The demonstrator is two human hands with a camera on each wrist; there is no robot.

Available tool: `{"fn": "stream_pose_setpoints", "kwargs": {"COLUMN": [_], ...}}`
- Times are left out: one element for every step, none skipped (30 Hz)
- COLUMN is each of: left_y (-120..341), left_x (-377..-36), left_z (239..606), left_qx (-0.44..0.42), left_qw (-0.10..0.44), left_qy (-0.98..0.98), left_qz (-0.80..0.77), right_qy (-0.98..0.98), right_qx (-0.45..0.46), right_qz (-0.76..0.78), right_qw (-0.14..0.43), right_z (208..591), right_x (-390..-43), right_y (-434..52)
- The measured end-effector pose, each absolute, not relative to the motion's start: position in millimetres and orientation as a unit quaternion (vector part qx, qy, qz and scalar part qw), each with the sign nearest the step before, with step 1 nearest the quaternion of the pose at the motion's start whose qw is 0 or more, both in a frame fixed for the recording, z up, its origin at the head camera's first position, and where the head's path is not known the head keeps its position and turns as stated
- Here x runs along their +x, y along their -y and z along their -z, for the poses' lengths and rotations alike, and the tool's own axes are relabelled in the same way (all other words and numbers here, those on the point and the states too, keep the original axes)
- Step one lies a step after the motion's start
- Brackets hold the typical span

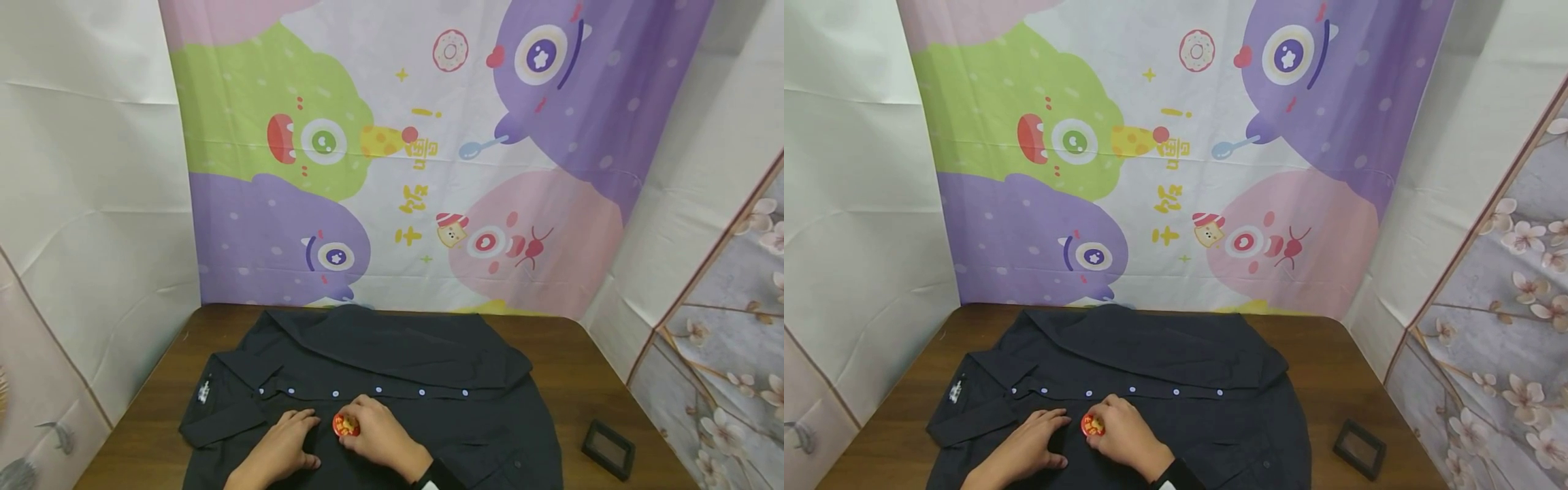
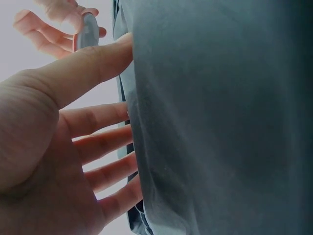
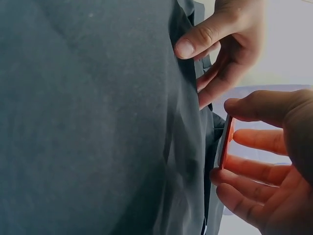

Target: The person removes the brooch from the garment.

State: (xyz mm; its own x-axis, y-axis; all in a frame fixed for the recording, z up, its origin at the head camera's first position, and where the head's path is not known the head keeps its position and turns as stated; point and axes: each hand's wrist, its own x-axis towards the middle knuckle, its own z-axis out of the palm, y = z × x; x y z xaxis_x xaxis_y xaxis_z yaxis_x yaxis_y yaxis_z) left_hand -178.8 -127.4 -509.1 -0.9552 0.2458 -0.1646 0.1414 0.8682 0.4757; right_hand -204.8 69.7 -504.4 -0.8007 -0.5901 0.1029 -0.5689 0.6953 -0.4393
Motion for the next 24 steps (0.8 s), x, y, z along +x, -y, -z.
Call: {"fn": "stream_pose_setpoints", "kwargs": {"left_y": [127.2,127.1,127.0,126.7,126.6,126.4,126.3,126.1,126.1,126.4,126.8,127.1,127.4,127.6,127.8,127.7,127.5,127.4,127.3,127.3,127.2,127.3,127.3,127.3], "left_x": [-178.8,-178.9,-178.9,-179.1,-179.2,-179.3,-179.2,-179.2,-178.9,-178.8,-178.6,-178.2,-177.9,-177.5,-177.2,-177.0,-176.7,-176.6,-176.7,-176.9,-177.2,-177.7,-178.4,-179.3], "left_z": [509.2,509.1,509.0,508.8,508.7,508.4,508.2,508.1,508.0,507.6,507.2,507.0,507.0,507.1,507.3,507.7,508.1,508.6,508.9,509.0,508.9,508.6,508.0,507.2], "left_qx": [0.100,0.099,0.098,0.097,0.096,0.096,0.096,0.098,0.099,0.101,0.103,0.105,0.107,0.109,0.112,0.115,0.117,0.120,0.122,0.123,0.124,0.123,0.121,0.119], "left_qw": [0.111,0.110,0.110,0.109,0.107,0.106,0.103,0.098,0.094,0.089,0.084,0.077,0.070,0.064,0.059,0.053,0.049,0.045,0.043,0.042,0.042,0.041,0.040,0.037], "left_qy": [-0.960,-0.960,-0.960,-0.960,-0.960,-0.960,-0.960,-0.960,-0.960,-0.960,-0.960,-0.960,-0.959,-0.959,-0.958,-0.957,-0.956,-0.956,-0.955,-0.955,-0.954,-0.954,-0.954,-0.955], "left_qz": [-0.237,-0.238,-0.238,-0.238,-0.239,-0.239,-0.240,-0.242,-0.244,-0.245,-0.247,-0.250,-0.252,-0.255,-0.257,-0.259,-0.263,-0.265,-0.267,-0.268,-0.269,-0.269,-0.270,-0.269], "right_qy": [-0.920,-0.920,-0.920,-0.920,-0.919,-0.919,-0.919,-0.919,-0.919,-0.919,-0.918,-0.919,-0.919,-0.919,-0.919,-0.919,-0.919,-0.919,-0.918,-0.918,-0.918,-0.917,-0.916,-0.914], "right_qx": [-0.314,-0.313,-0.313,-0.313,-0.314,-0.314,-0.314,-0.315,-0.315,-0.315,-0.316,-0.315,-0.315,-0.315,-0.315,-0.314,-0.313,-0.312,-0.311,-0.311,-0.311,-0.311,-0.312,-0.312], "right_qz": [0.233,0.234,0.235,0.236,0.236,0.237,0.238,0.238,0.238,0.238,0.238,0.238,0.238,0.238,0.238,0.239,0.239,0.241,0.244,0.246,0.247,0.251,0.254,0.257], "right_qw": [0.022,0.021,0.021,0.021,0.020,0.020,0.019,0.018,0.017,0.014,0.013,0.012,0.011,0.011,0.011,0.012,0.012,0.012,0.011,0.009,0.007,0.006,0.005,0.005], "right_z": [504.2,504.1,503.8,503.5,503.2,502.8,502.5,502.2,501.8,501.2,500.5,499.9,499.4,499.0,498.6,498.4,498.5,498.7,499.1,499.5,499.9,500.2,500.4,500.5], "right_x": [-204.8,-204.9,-205.0,-205.2,-205.3,-205.5,-205.7,-205.8,-205.9,-206.1,-206.2,-206.4,-206.5,-206.6,-206.6,-206.7,-206.6,-206.6,-206.5,-206.6,-206.7,-206.9,-207.2,-207.6], "right_y": [-69.7,-69.6,-69.4,-69.1,-68.8,-68.5,-68.2,-68.1,-68.1,-67.9,-67.8,-67.7,-67.7,-67.7,-67.7,-67.7,-67.7,-67.9,-68.1,-68.3,-68.5,-68.6,-68.7,-68.7]}}
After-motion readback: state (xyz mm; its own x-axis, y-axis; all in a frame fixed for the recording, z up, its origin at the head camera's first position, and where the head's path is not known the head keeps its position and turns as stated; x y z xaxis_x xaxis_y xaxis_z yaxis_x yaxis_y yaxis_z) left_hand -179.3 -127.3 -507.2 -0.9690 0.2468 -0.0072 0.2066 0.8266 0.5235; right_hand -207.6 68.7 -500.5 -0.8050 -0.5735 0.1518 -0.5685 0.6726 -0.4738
